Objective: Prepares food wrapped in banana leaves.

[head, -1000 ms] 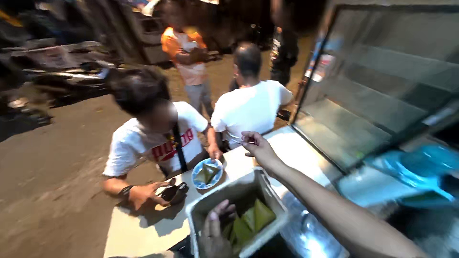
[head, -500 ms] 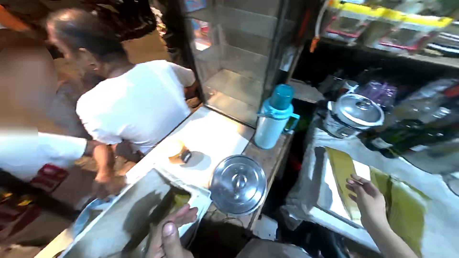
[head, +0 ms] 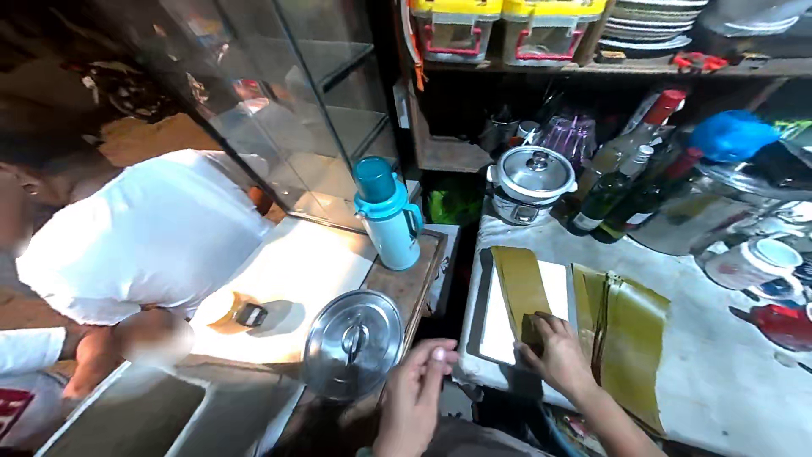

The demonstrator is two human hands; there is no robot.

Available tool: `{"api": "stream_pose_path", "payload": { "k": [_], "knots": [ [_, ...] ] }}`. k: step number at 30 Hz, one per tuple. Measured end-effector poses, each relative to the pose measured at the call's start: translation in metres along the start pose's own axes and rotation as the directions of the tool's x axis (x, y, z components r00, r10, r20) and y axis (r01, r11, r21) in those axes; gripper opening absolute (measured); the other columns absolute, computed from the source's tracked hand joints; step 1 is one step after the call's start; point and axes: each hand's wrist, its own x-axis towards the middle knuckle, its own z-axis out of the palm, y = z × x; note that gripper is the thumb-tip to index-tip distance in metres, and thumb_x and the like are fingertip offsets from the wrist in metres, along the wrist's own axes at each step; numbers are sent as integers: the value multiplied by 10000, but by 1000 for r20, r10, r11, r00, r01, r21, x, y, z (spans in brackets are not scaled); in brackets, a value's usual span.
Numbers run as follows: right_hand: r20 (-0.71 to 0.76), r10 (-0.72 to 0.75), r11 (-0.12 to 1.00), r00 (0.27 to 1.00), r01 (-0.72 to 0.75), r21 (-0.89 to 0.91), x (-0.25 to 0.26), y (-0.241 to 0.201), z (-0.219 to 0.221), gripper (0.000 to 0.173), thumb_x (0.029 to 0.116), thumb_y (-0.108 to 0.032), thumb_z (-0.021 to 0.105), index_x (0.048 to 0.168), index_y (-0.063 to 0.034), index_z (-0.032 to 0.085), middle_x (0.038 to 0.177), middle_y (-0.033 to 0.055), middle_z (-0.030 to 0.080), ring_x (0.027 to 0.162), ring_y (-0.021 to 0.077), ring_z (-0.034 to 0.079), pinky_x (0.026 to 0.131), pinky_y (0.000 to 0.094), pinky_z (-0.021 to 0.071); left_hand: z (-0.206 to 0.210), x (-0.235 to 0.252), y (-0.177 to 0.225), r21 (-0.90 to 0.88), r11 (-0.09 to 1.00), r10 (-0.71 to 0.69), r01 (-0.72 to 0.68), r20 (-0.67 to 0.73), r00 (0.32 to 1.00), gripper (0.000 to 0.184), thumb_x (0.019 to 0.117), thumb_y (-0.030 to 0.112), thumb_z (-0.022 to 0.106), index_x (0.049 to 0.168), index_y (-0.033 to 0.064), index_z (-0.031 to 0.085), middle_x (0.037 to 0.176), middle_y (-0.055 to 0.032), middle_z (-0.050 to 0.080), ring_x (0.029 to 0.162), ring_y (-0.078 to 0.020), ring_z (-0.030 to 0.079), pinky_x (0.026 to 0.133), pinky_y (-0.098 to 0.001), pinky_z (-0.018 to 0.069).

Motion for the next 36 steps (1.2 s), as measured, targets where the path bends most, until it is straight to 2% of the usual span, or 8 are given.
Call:
{"api": "stream_pose_path", "payload": {
  "k": [3, 6, 11, 13, 18, 32, 34, 36],
  "knots": [
    [103, 37, 999, 994, -40, 25, 3, -1, -11, 641, 889, -450, 699, 1431, -125, 588, 1487, 164, 518, 1386, 381, 463, 1118, 509, 425, 47, 13, -14, 70, 966, -258, 249, 310, 915, 307, 1071, 231, 495, 1292, 108, 669, 1147, -13, 737, 948, -123, 724, 840, -332, 618],
    [180, 40, 998, 983, -49, 43, 8, 3, -22, 583, 917, -374, 679, 1434, -122, 582, 1494, 152, 511, 1389, 355, 465, 1115, 479, 434, 84, 35, -23, 131, 926, -374, 353, 415, 829, 338, 1070, 237, 502, 1349, 93, 624, 1225, -51, 707, 975, -136, 719, 865, -328, 604],
    [87, 96, 969, 992, -113, 218, 10, 18, -27, 671, 910, -357, 719, 1490, -96, 506, 1543, 201, 427, 1377, 350, 486, 1114, 446, 449, 133, 89, -29, 186, 829, -557, 527, 352, 752, 372, 1089, 183, 464, 1436, 73, 542, 1355, -113, 639, 1111, -226, 686, 890, -429, 585],
    [76, 151, 949, 986, -166, 267, 11, 24, -29, 654, 931, -313, 704, 1495, -59, 492, 1491, 231, 473, 1374, 368, 482, 1131, 456, 425, 146, 102, -36, 232, 792, -611, 565, 313, 728, 366, 1083, 169, 475, 1425, 62, 551, 1363, -133, 626, 1122, -249, 674, 903, -443, 568],
    [159, 138, 950, 978, -176, 259, 11, 29, -36, 589, 973, -301, 640, 1506, -100, 494, 1447, 178, 537, 1376, 341, 482, 1136, 447, 413, 165, 101, -43, 373, 734, -669, 568, 252, 699, 372, 1064, 229, 513, 1398, 87, 597, 1337, -118, 648, 1079, -234, 685, 898, -438, 567],
    [67, 59, 908, 996, -81, 411, 3, 37, -37, 548, 975, -193, 608, 1506, -120, 495, 1418, 133, 595, 1335, 313, 541, 1141, 453, 413, 193, 84, -32, 151, 673, -739, 724, 83, 669, 490, 1040, 210, 590, 1479, 30, 471, 1432, -197, 558, 1212, -325, 630, 950, -516, 554],
    [13, 47, 883, 999, -48, 466, 0, 37, -35, 535, 953, -149, 628, 1478, -128, 528, 1398, 115, 612, 1286, 280, 582, 1110, 435, 453, 192, 83, -33, 160, 669, -741, 726, 83, 666, 490, 1042, 217, 588, 1483, 39, 471, 1443, -193, 548, 1216, -325, 625, 945, -517, 551],
    [-32, 71, 819, 997, -40, 573, 1, 37, -33, 555, 904, -98, 686, 1441, -98, 542, 1296, 110, 652, 1126, 231, 663, 993, 398, 542, 191, 82, -31, 150, 679, -733, 719, 86, 675, 464, 1044, 206, 584, 1463, 29, 493, 1433, -199, 556, 1211, -332, 624, 940, -523, 548]
  ]
}}
